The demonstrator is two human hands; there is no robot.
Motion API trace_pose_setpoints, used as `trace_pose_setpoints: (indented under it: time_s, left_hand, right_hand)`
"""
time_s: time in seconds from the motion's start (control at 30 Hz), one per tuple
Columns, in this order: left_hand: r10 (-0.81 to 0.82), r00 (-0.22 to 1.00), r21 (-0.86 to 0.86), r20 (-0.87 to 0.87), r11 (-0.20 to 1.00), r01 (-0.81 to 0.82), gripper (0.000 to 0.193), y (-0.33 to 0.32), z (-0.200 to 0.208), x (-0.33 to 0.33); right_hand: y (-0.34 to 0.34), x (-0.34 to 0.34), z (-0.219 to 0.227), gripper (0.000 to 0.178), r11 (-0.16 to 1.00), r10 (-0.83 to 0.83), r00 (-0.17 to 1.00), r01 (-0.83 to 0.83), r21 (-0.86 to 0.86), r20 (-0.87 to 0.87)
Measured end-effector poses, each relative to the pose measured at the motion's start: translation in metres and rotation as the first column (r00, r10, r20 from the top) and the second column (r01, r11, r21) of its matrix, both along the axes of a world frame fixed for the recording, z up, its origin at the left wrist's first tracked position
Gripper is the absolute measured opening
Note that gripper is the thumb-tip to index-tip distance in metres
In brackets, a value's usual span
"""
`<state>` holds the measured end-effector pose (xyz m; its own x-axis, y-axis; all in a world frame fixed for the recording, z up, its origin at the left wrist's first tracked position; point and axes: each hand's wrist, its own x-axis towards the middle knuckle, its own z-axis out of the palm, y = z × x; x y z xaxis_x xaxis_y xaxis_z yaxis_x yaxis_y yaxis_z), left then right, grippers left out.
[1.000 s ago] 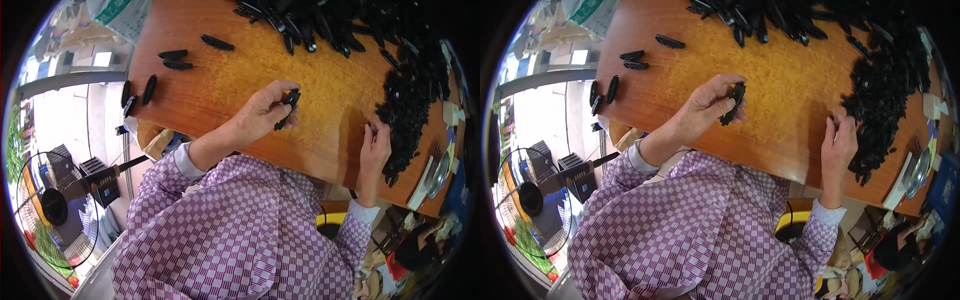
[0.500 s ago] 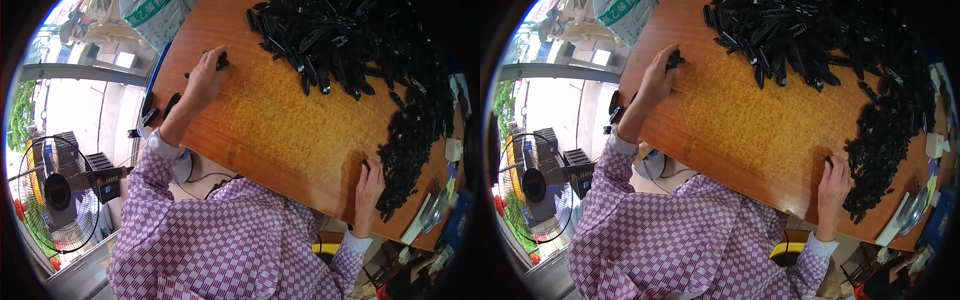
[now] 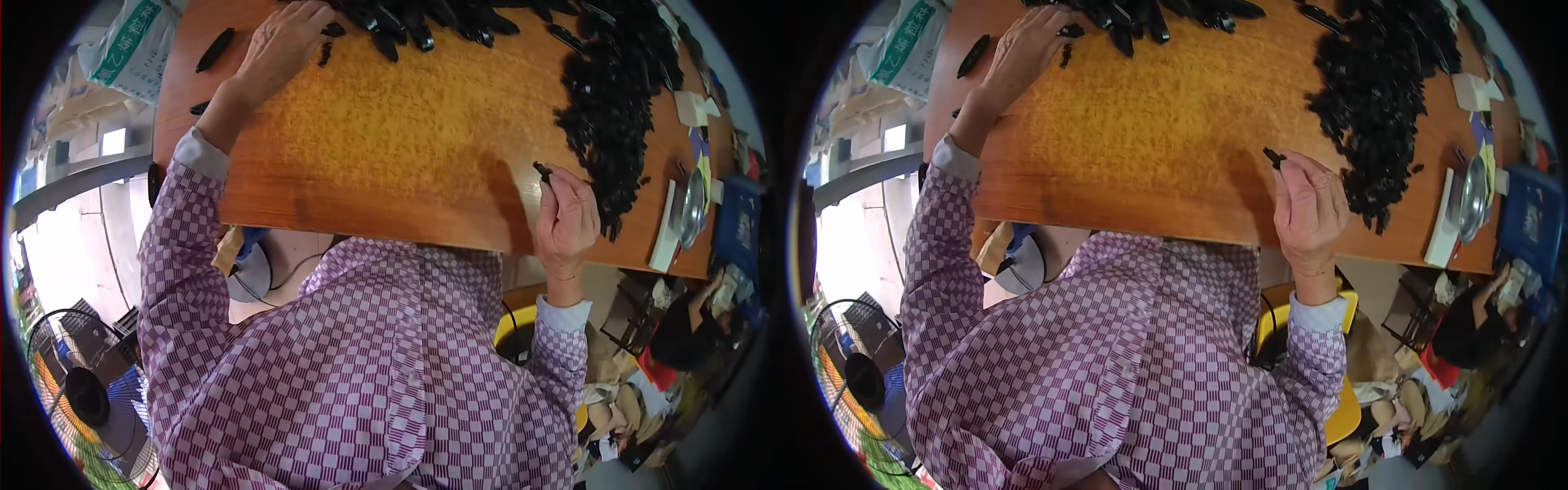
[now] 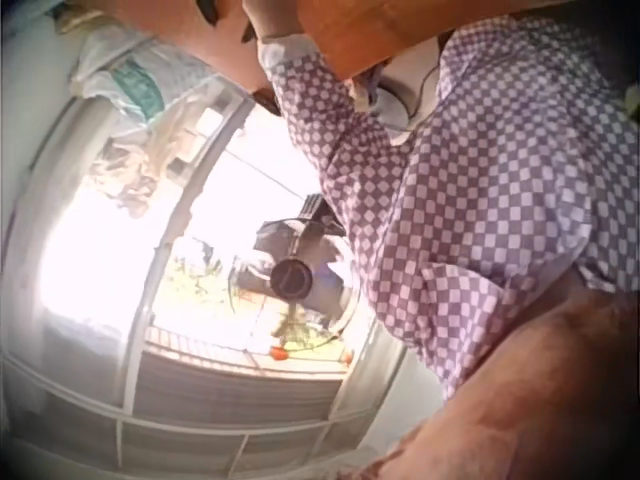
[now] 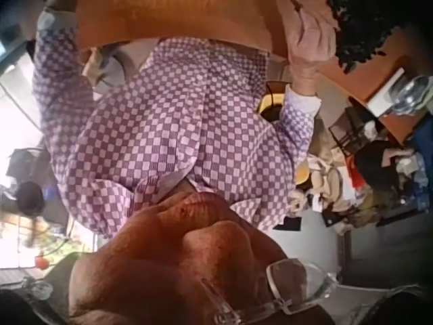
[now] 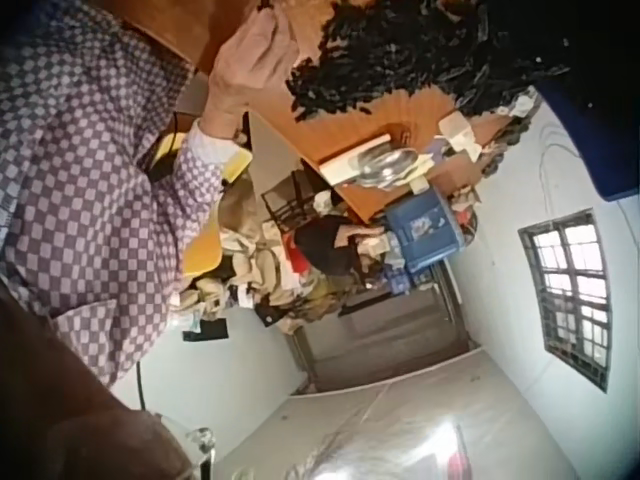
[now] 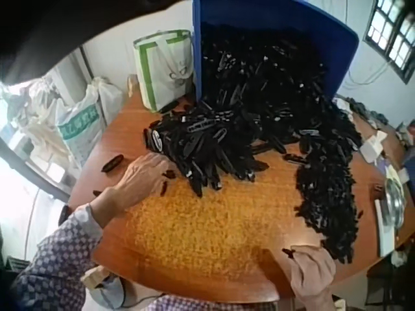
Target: Assembling small black plastic components at a manufacturing workstation.
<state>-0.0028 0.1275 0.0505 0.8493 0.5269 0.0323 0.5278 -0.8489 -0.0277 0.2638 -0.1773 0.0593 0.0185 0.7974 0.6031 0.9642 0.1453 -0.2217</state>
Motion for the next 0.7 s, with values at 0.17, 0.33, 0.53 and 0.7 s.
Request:
trace_pose_setpoints:
  time_s: [0.17, 0.33, 0.53, 0.7]
  left_hand:
    - [0.022, 0.867, 0.008, 0.497, 1.000, -0.030, 0.028, -0.024, -0.033, -0.023]
    - [0.633, 0.579, -0.833, 0.514, 0.530, 0.160, 0.028, -0.116, -0.024, 0.000]
    - [0.807, 0.590, -0.733, 0.018, -0.391, 0.557, 0.023, -0.200, -0.013, 0.022]
    - [0.806, 0.591, -0.461, -0.029, -0.535, 0.708, 0.037, -0.227, -0.016, 0.029]
  right_hand:
    - [-0.015, -0.014, 0.011, 0.023, 0.998, 0.039, 0.993, -0.045, 0.052, 0.112]
    - [-0.021, -0.033, 0.017, 0.027, 0.991, 0.086, 0.981, -0.102, 0.086, 0.176]
    - [-0.025, -0.066, 0.024, 0.028, 0.990, 0.099, 0.987, -0.111, 0.092, 0.126]
    - [-0.023, -0.088, 0.021, 0.027, 0.989, 0.112, 0.993, -0.114, 0.097, 0.026]
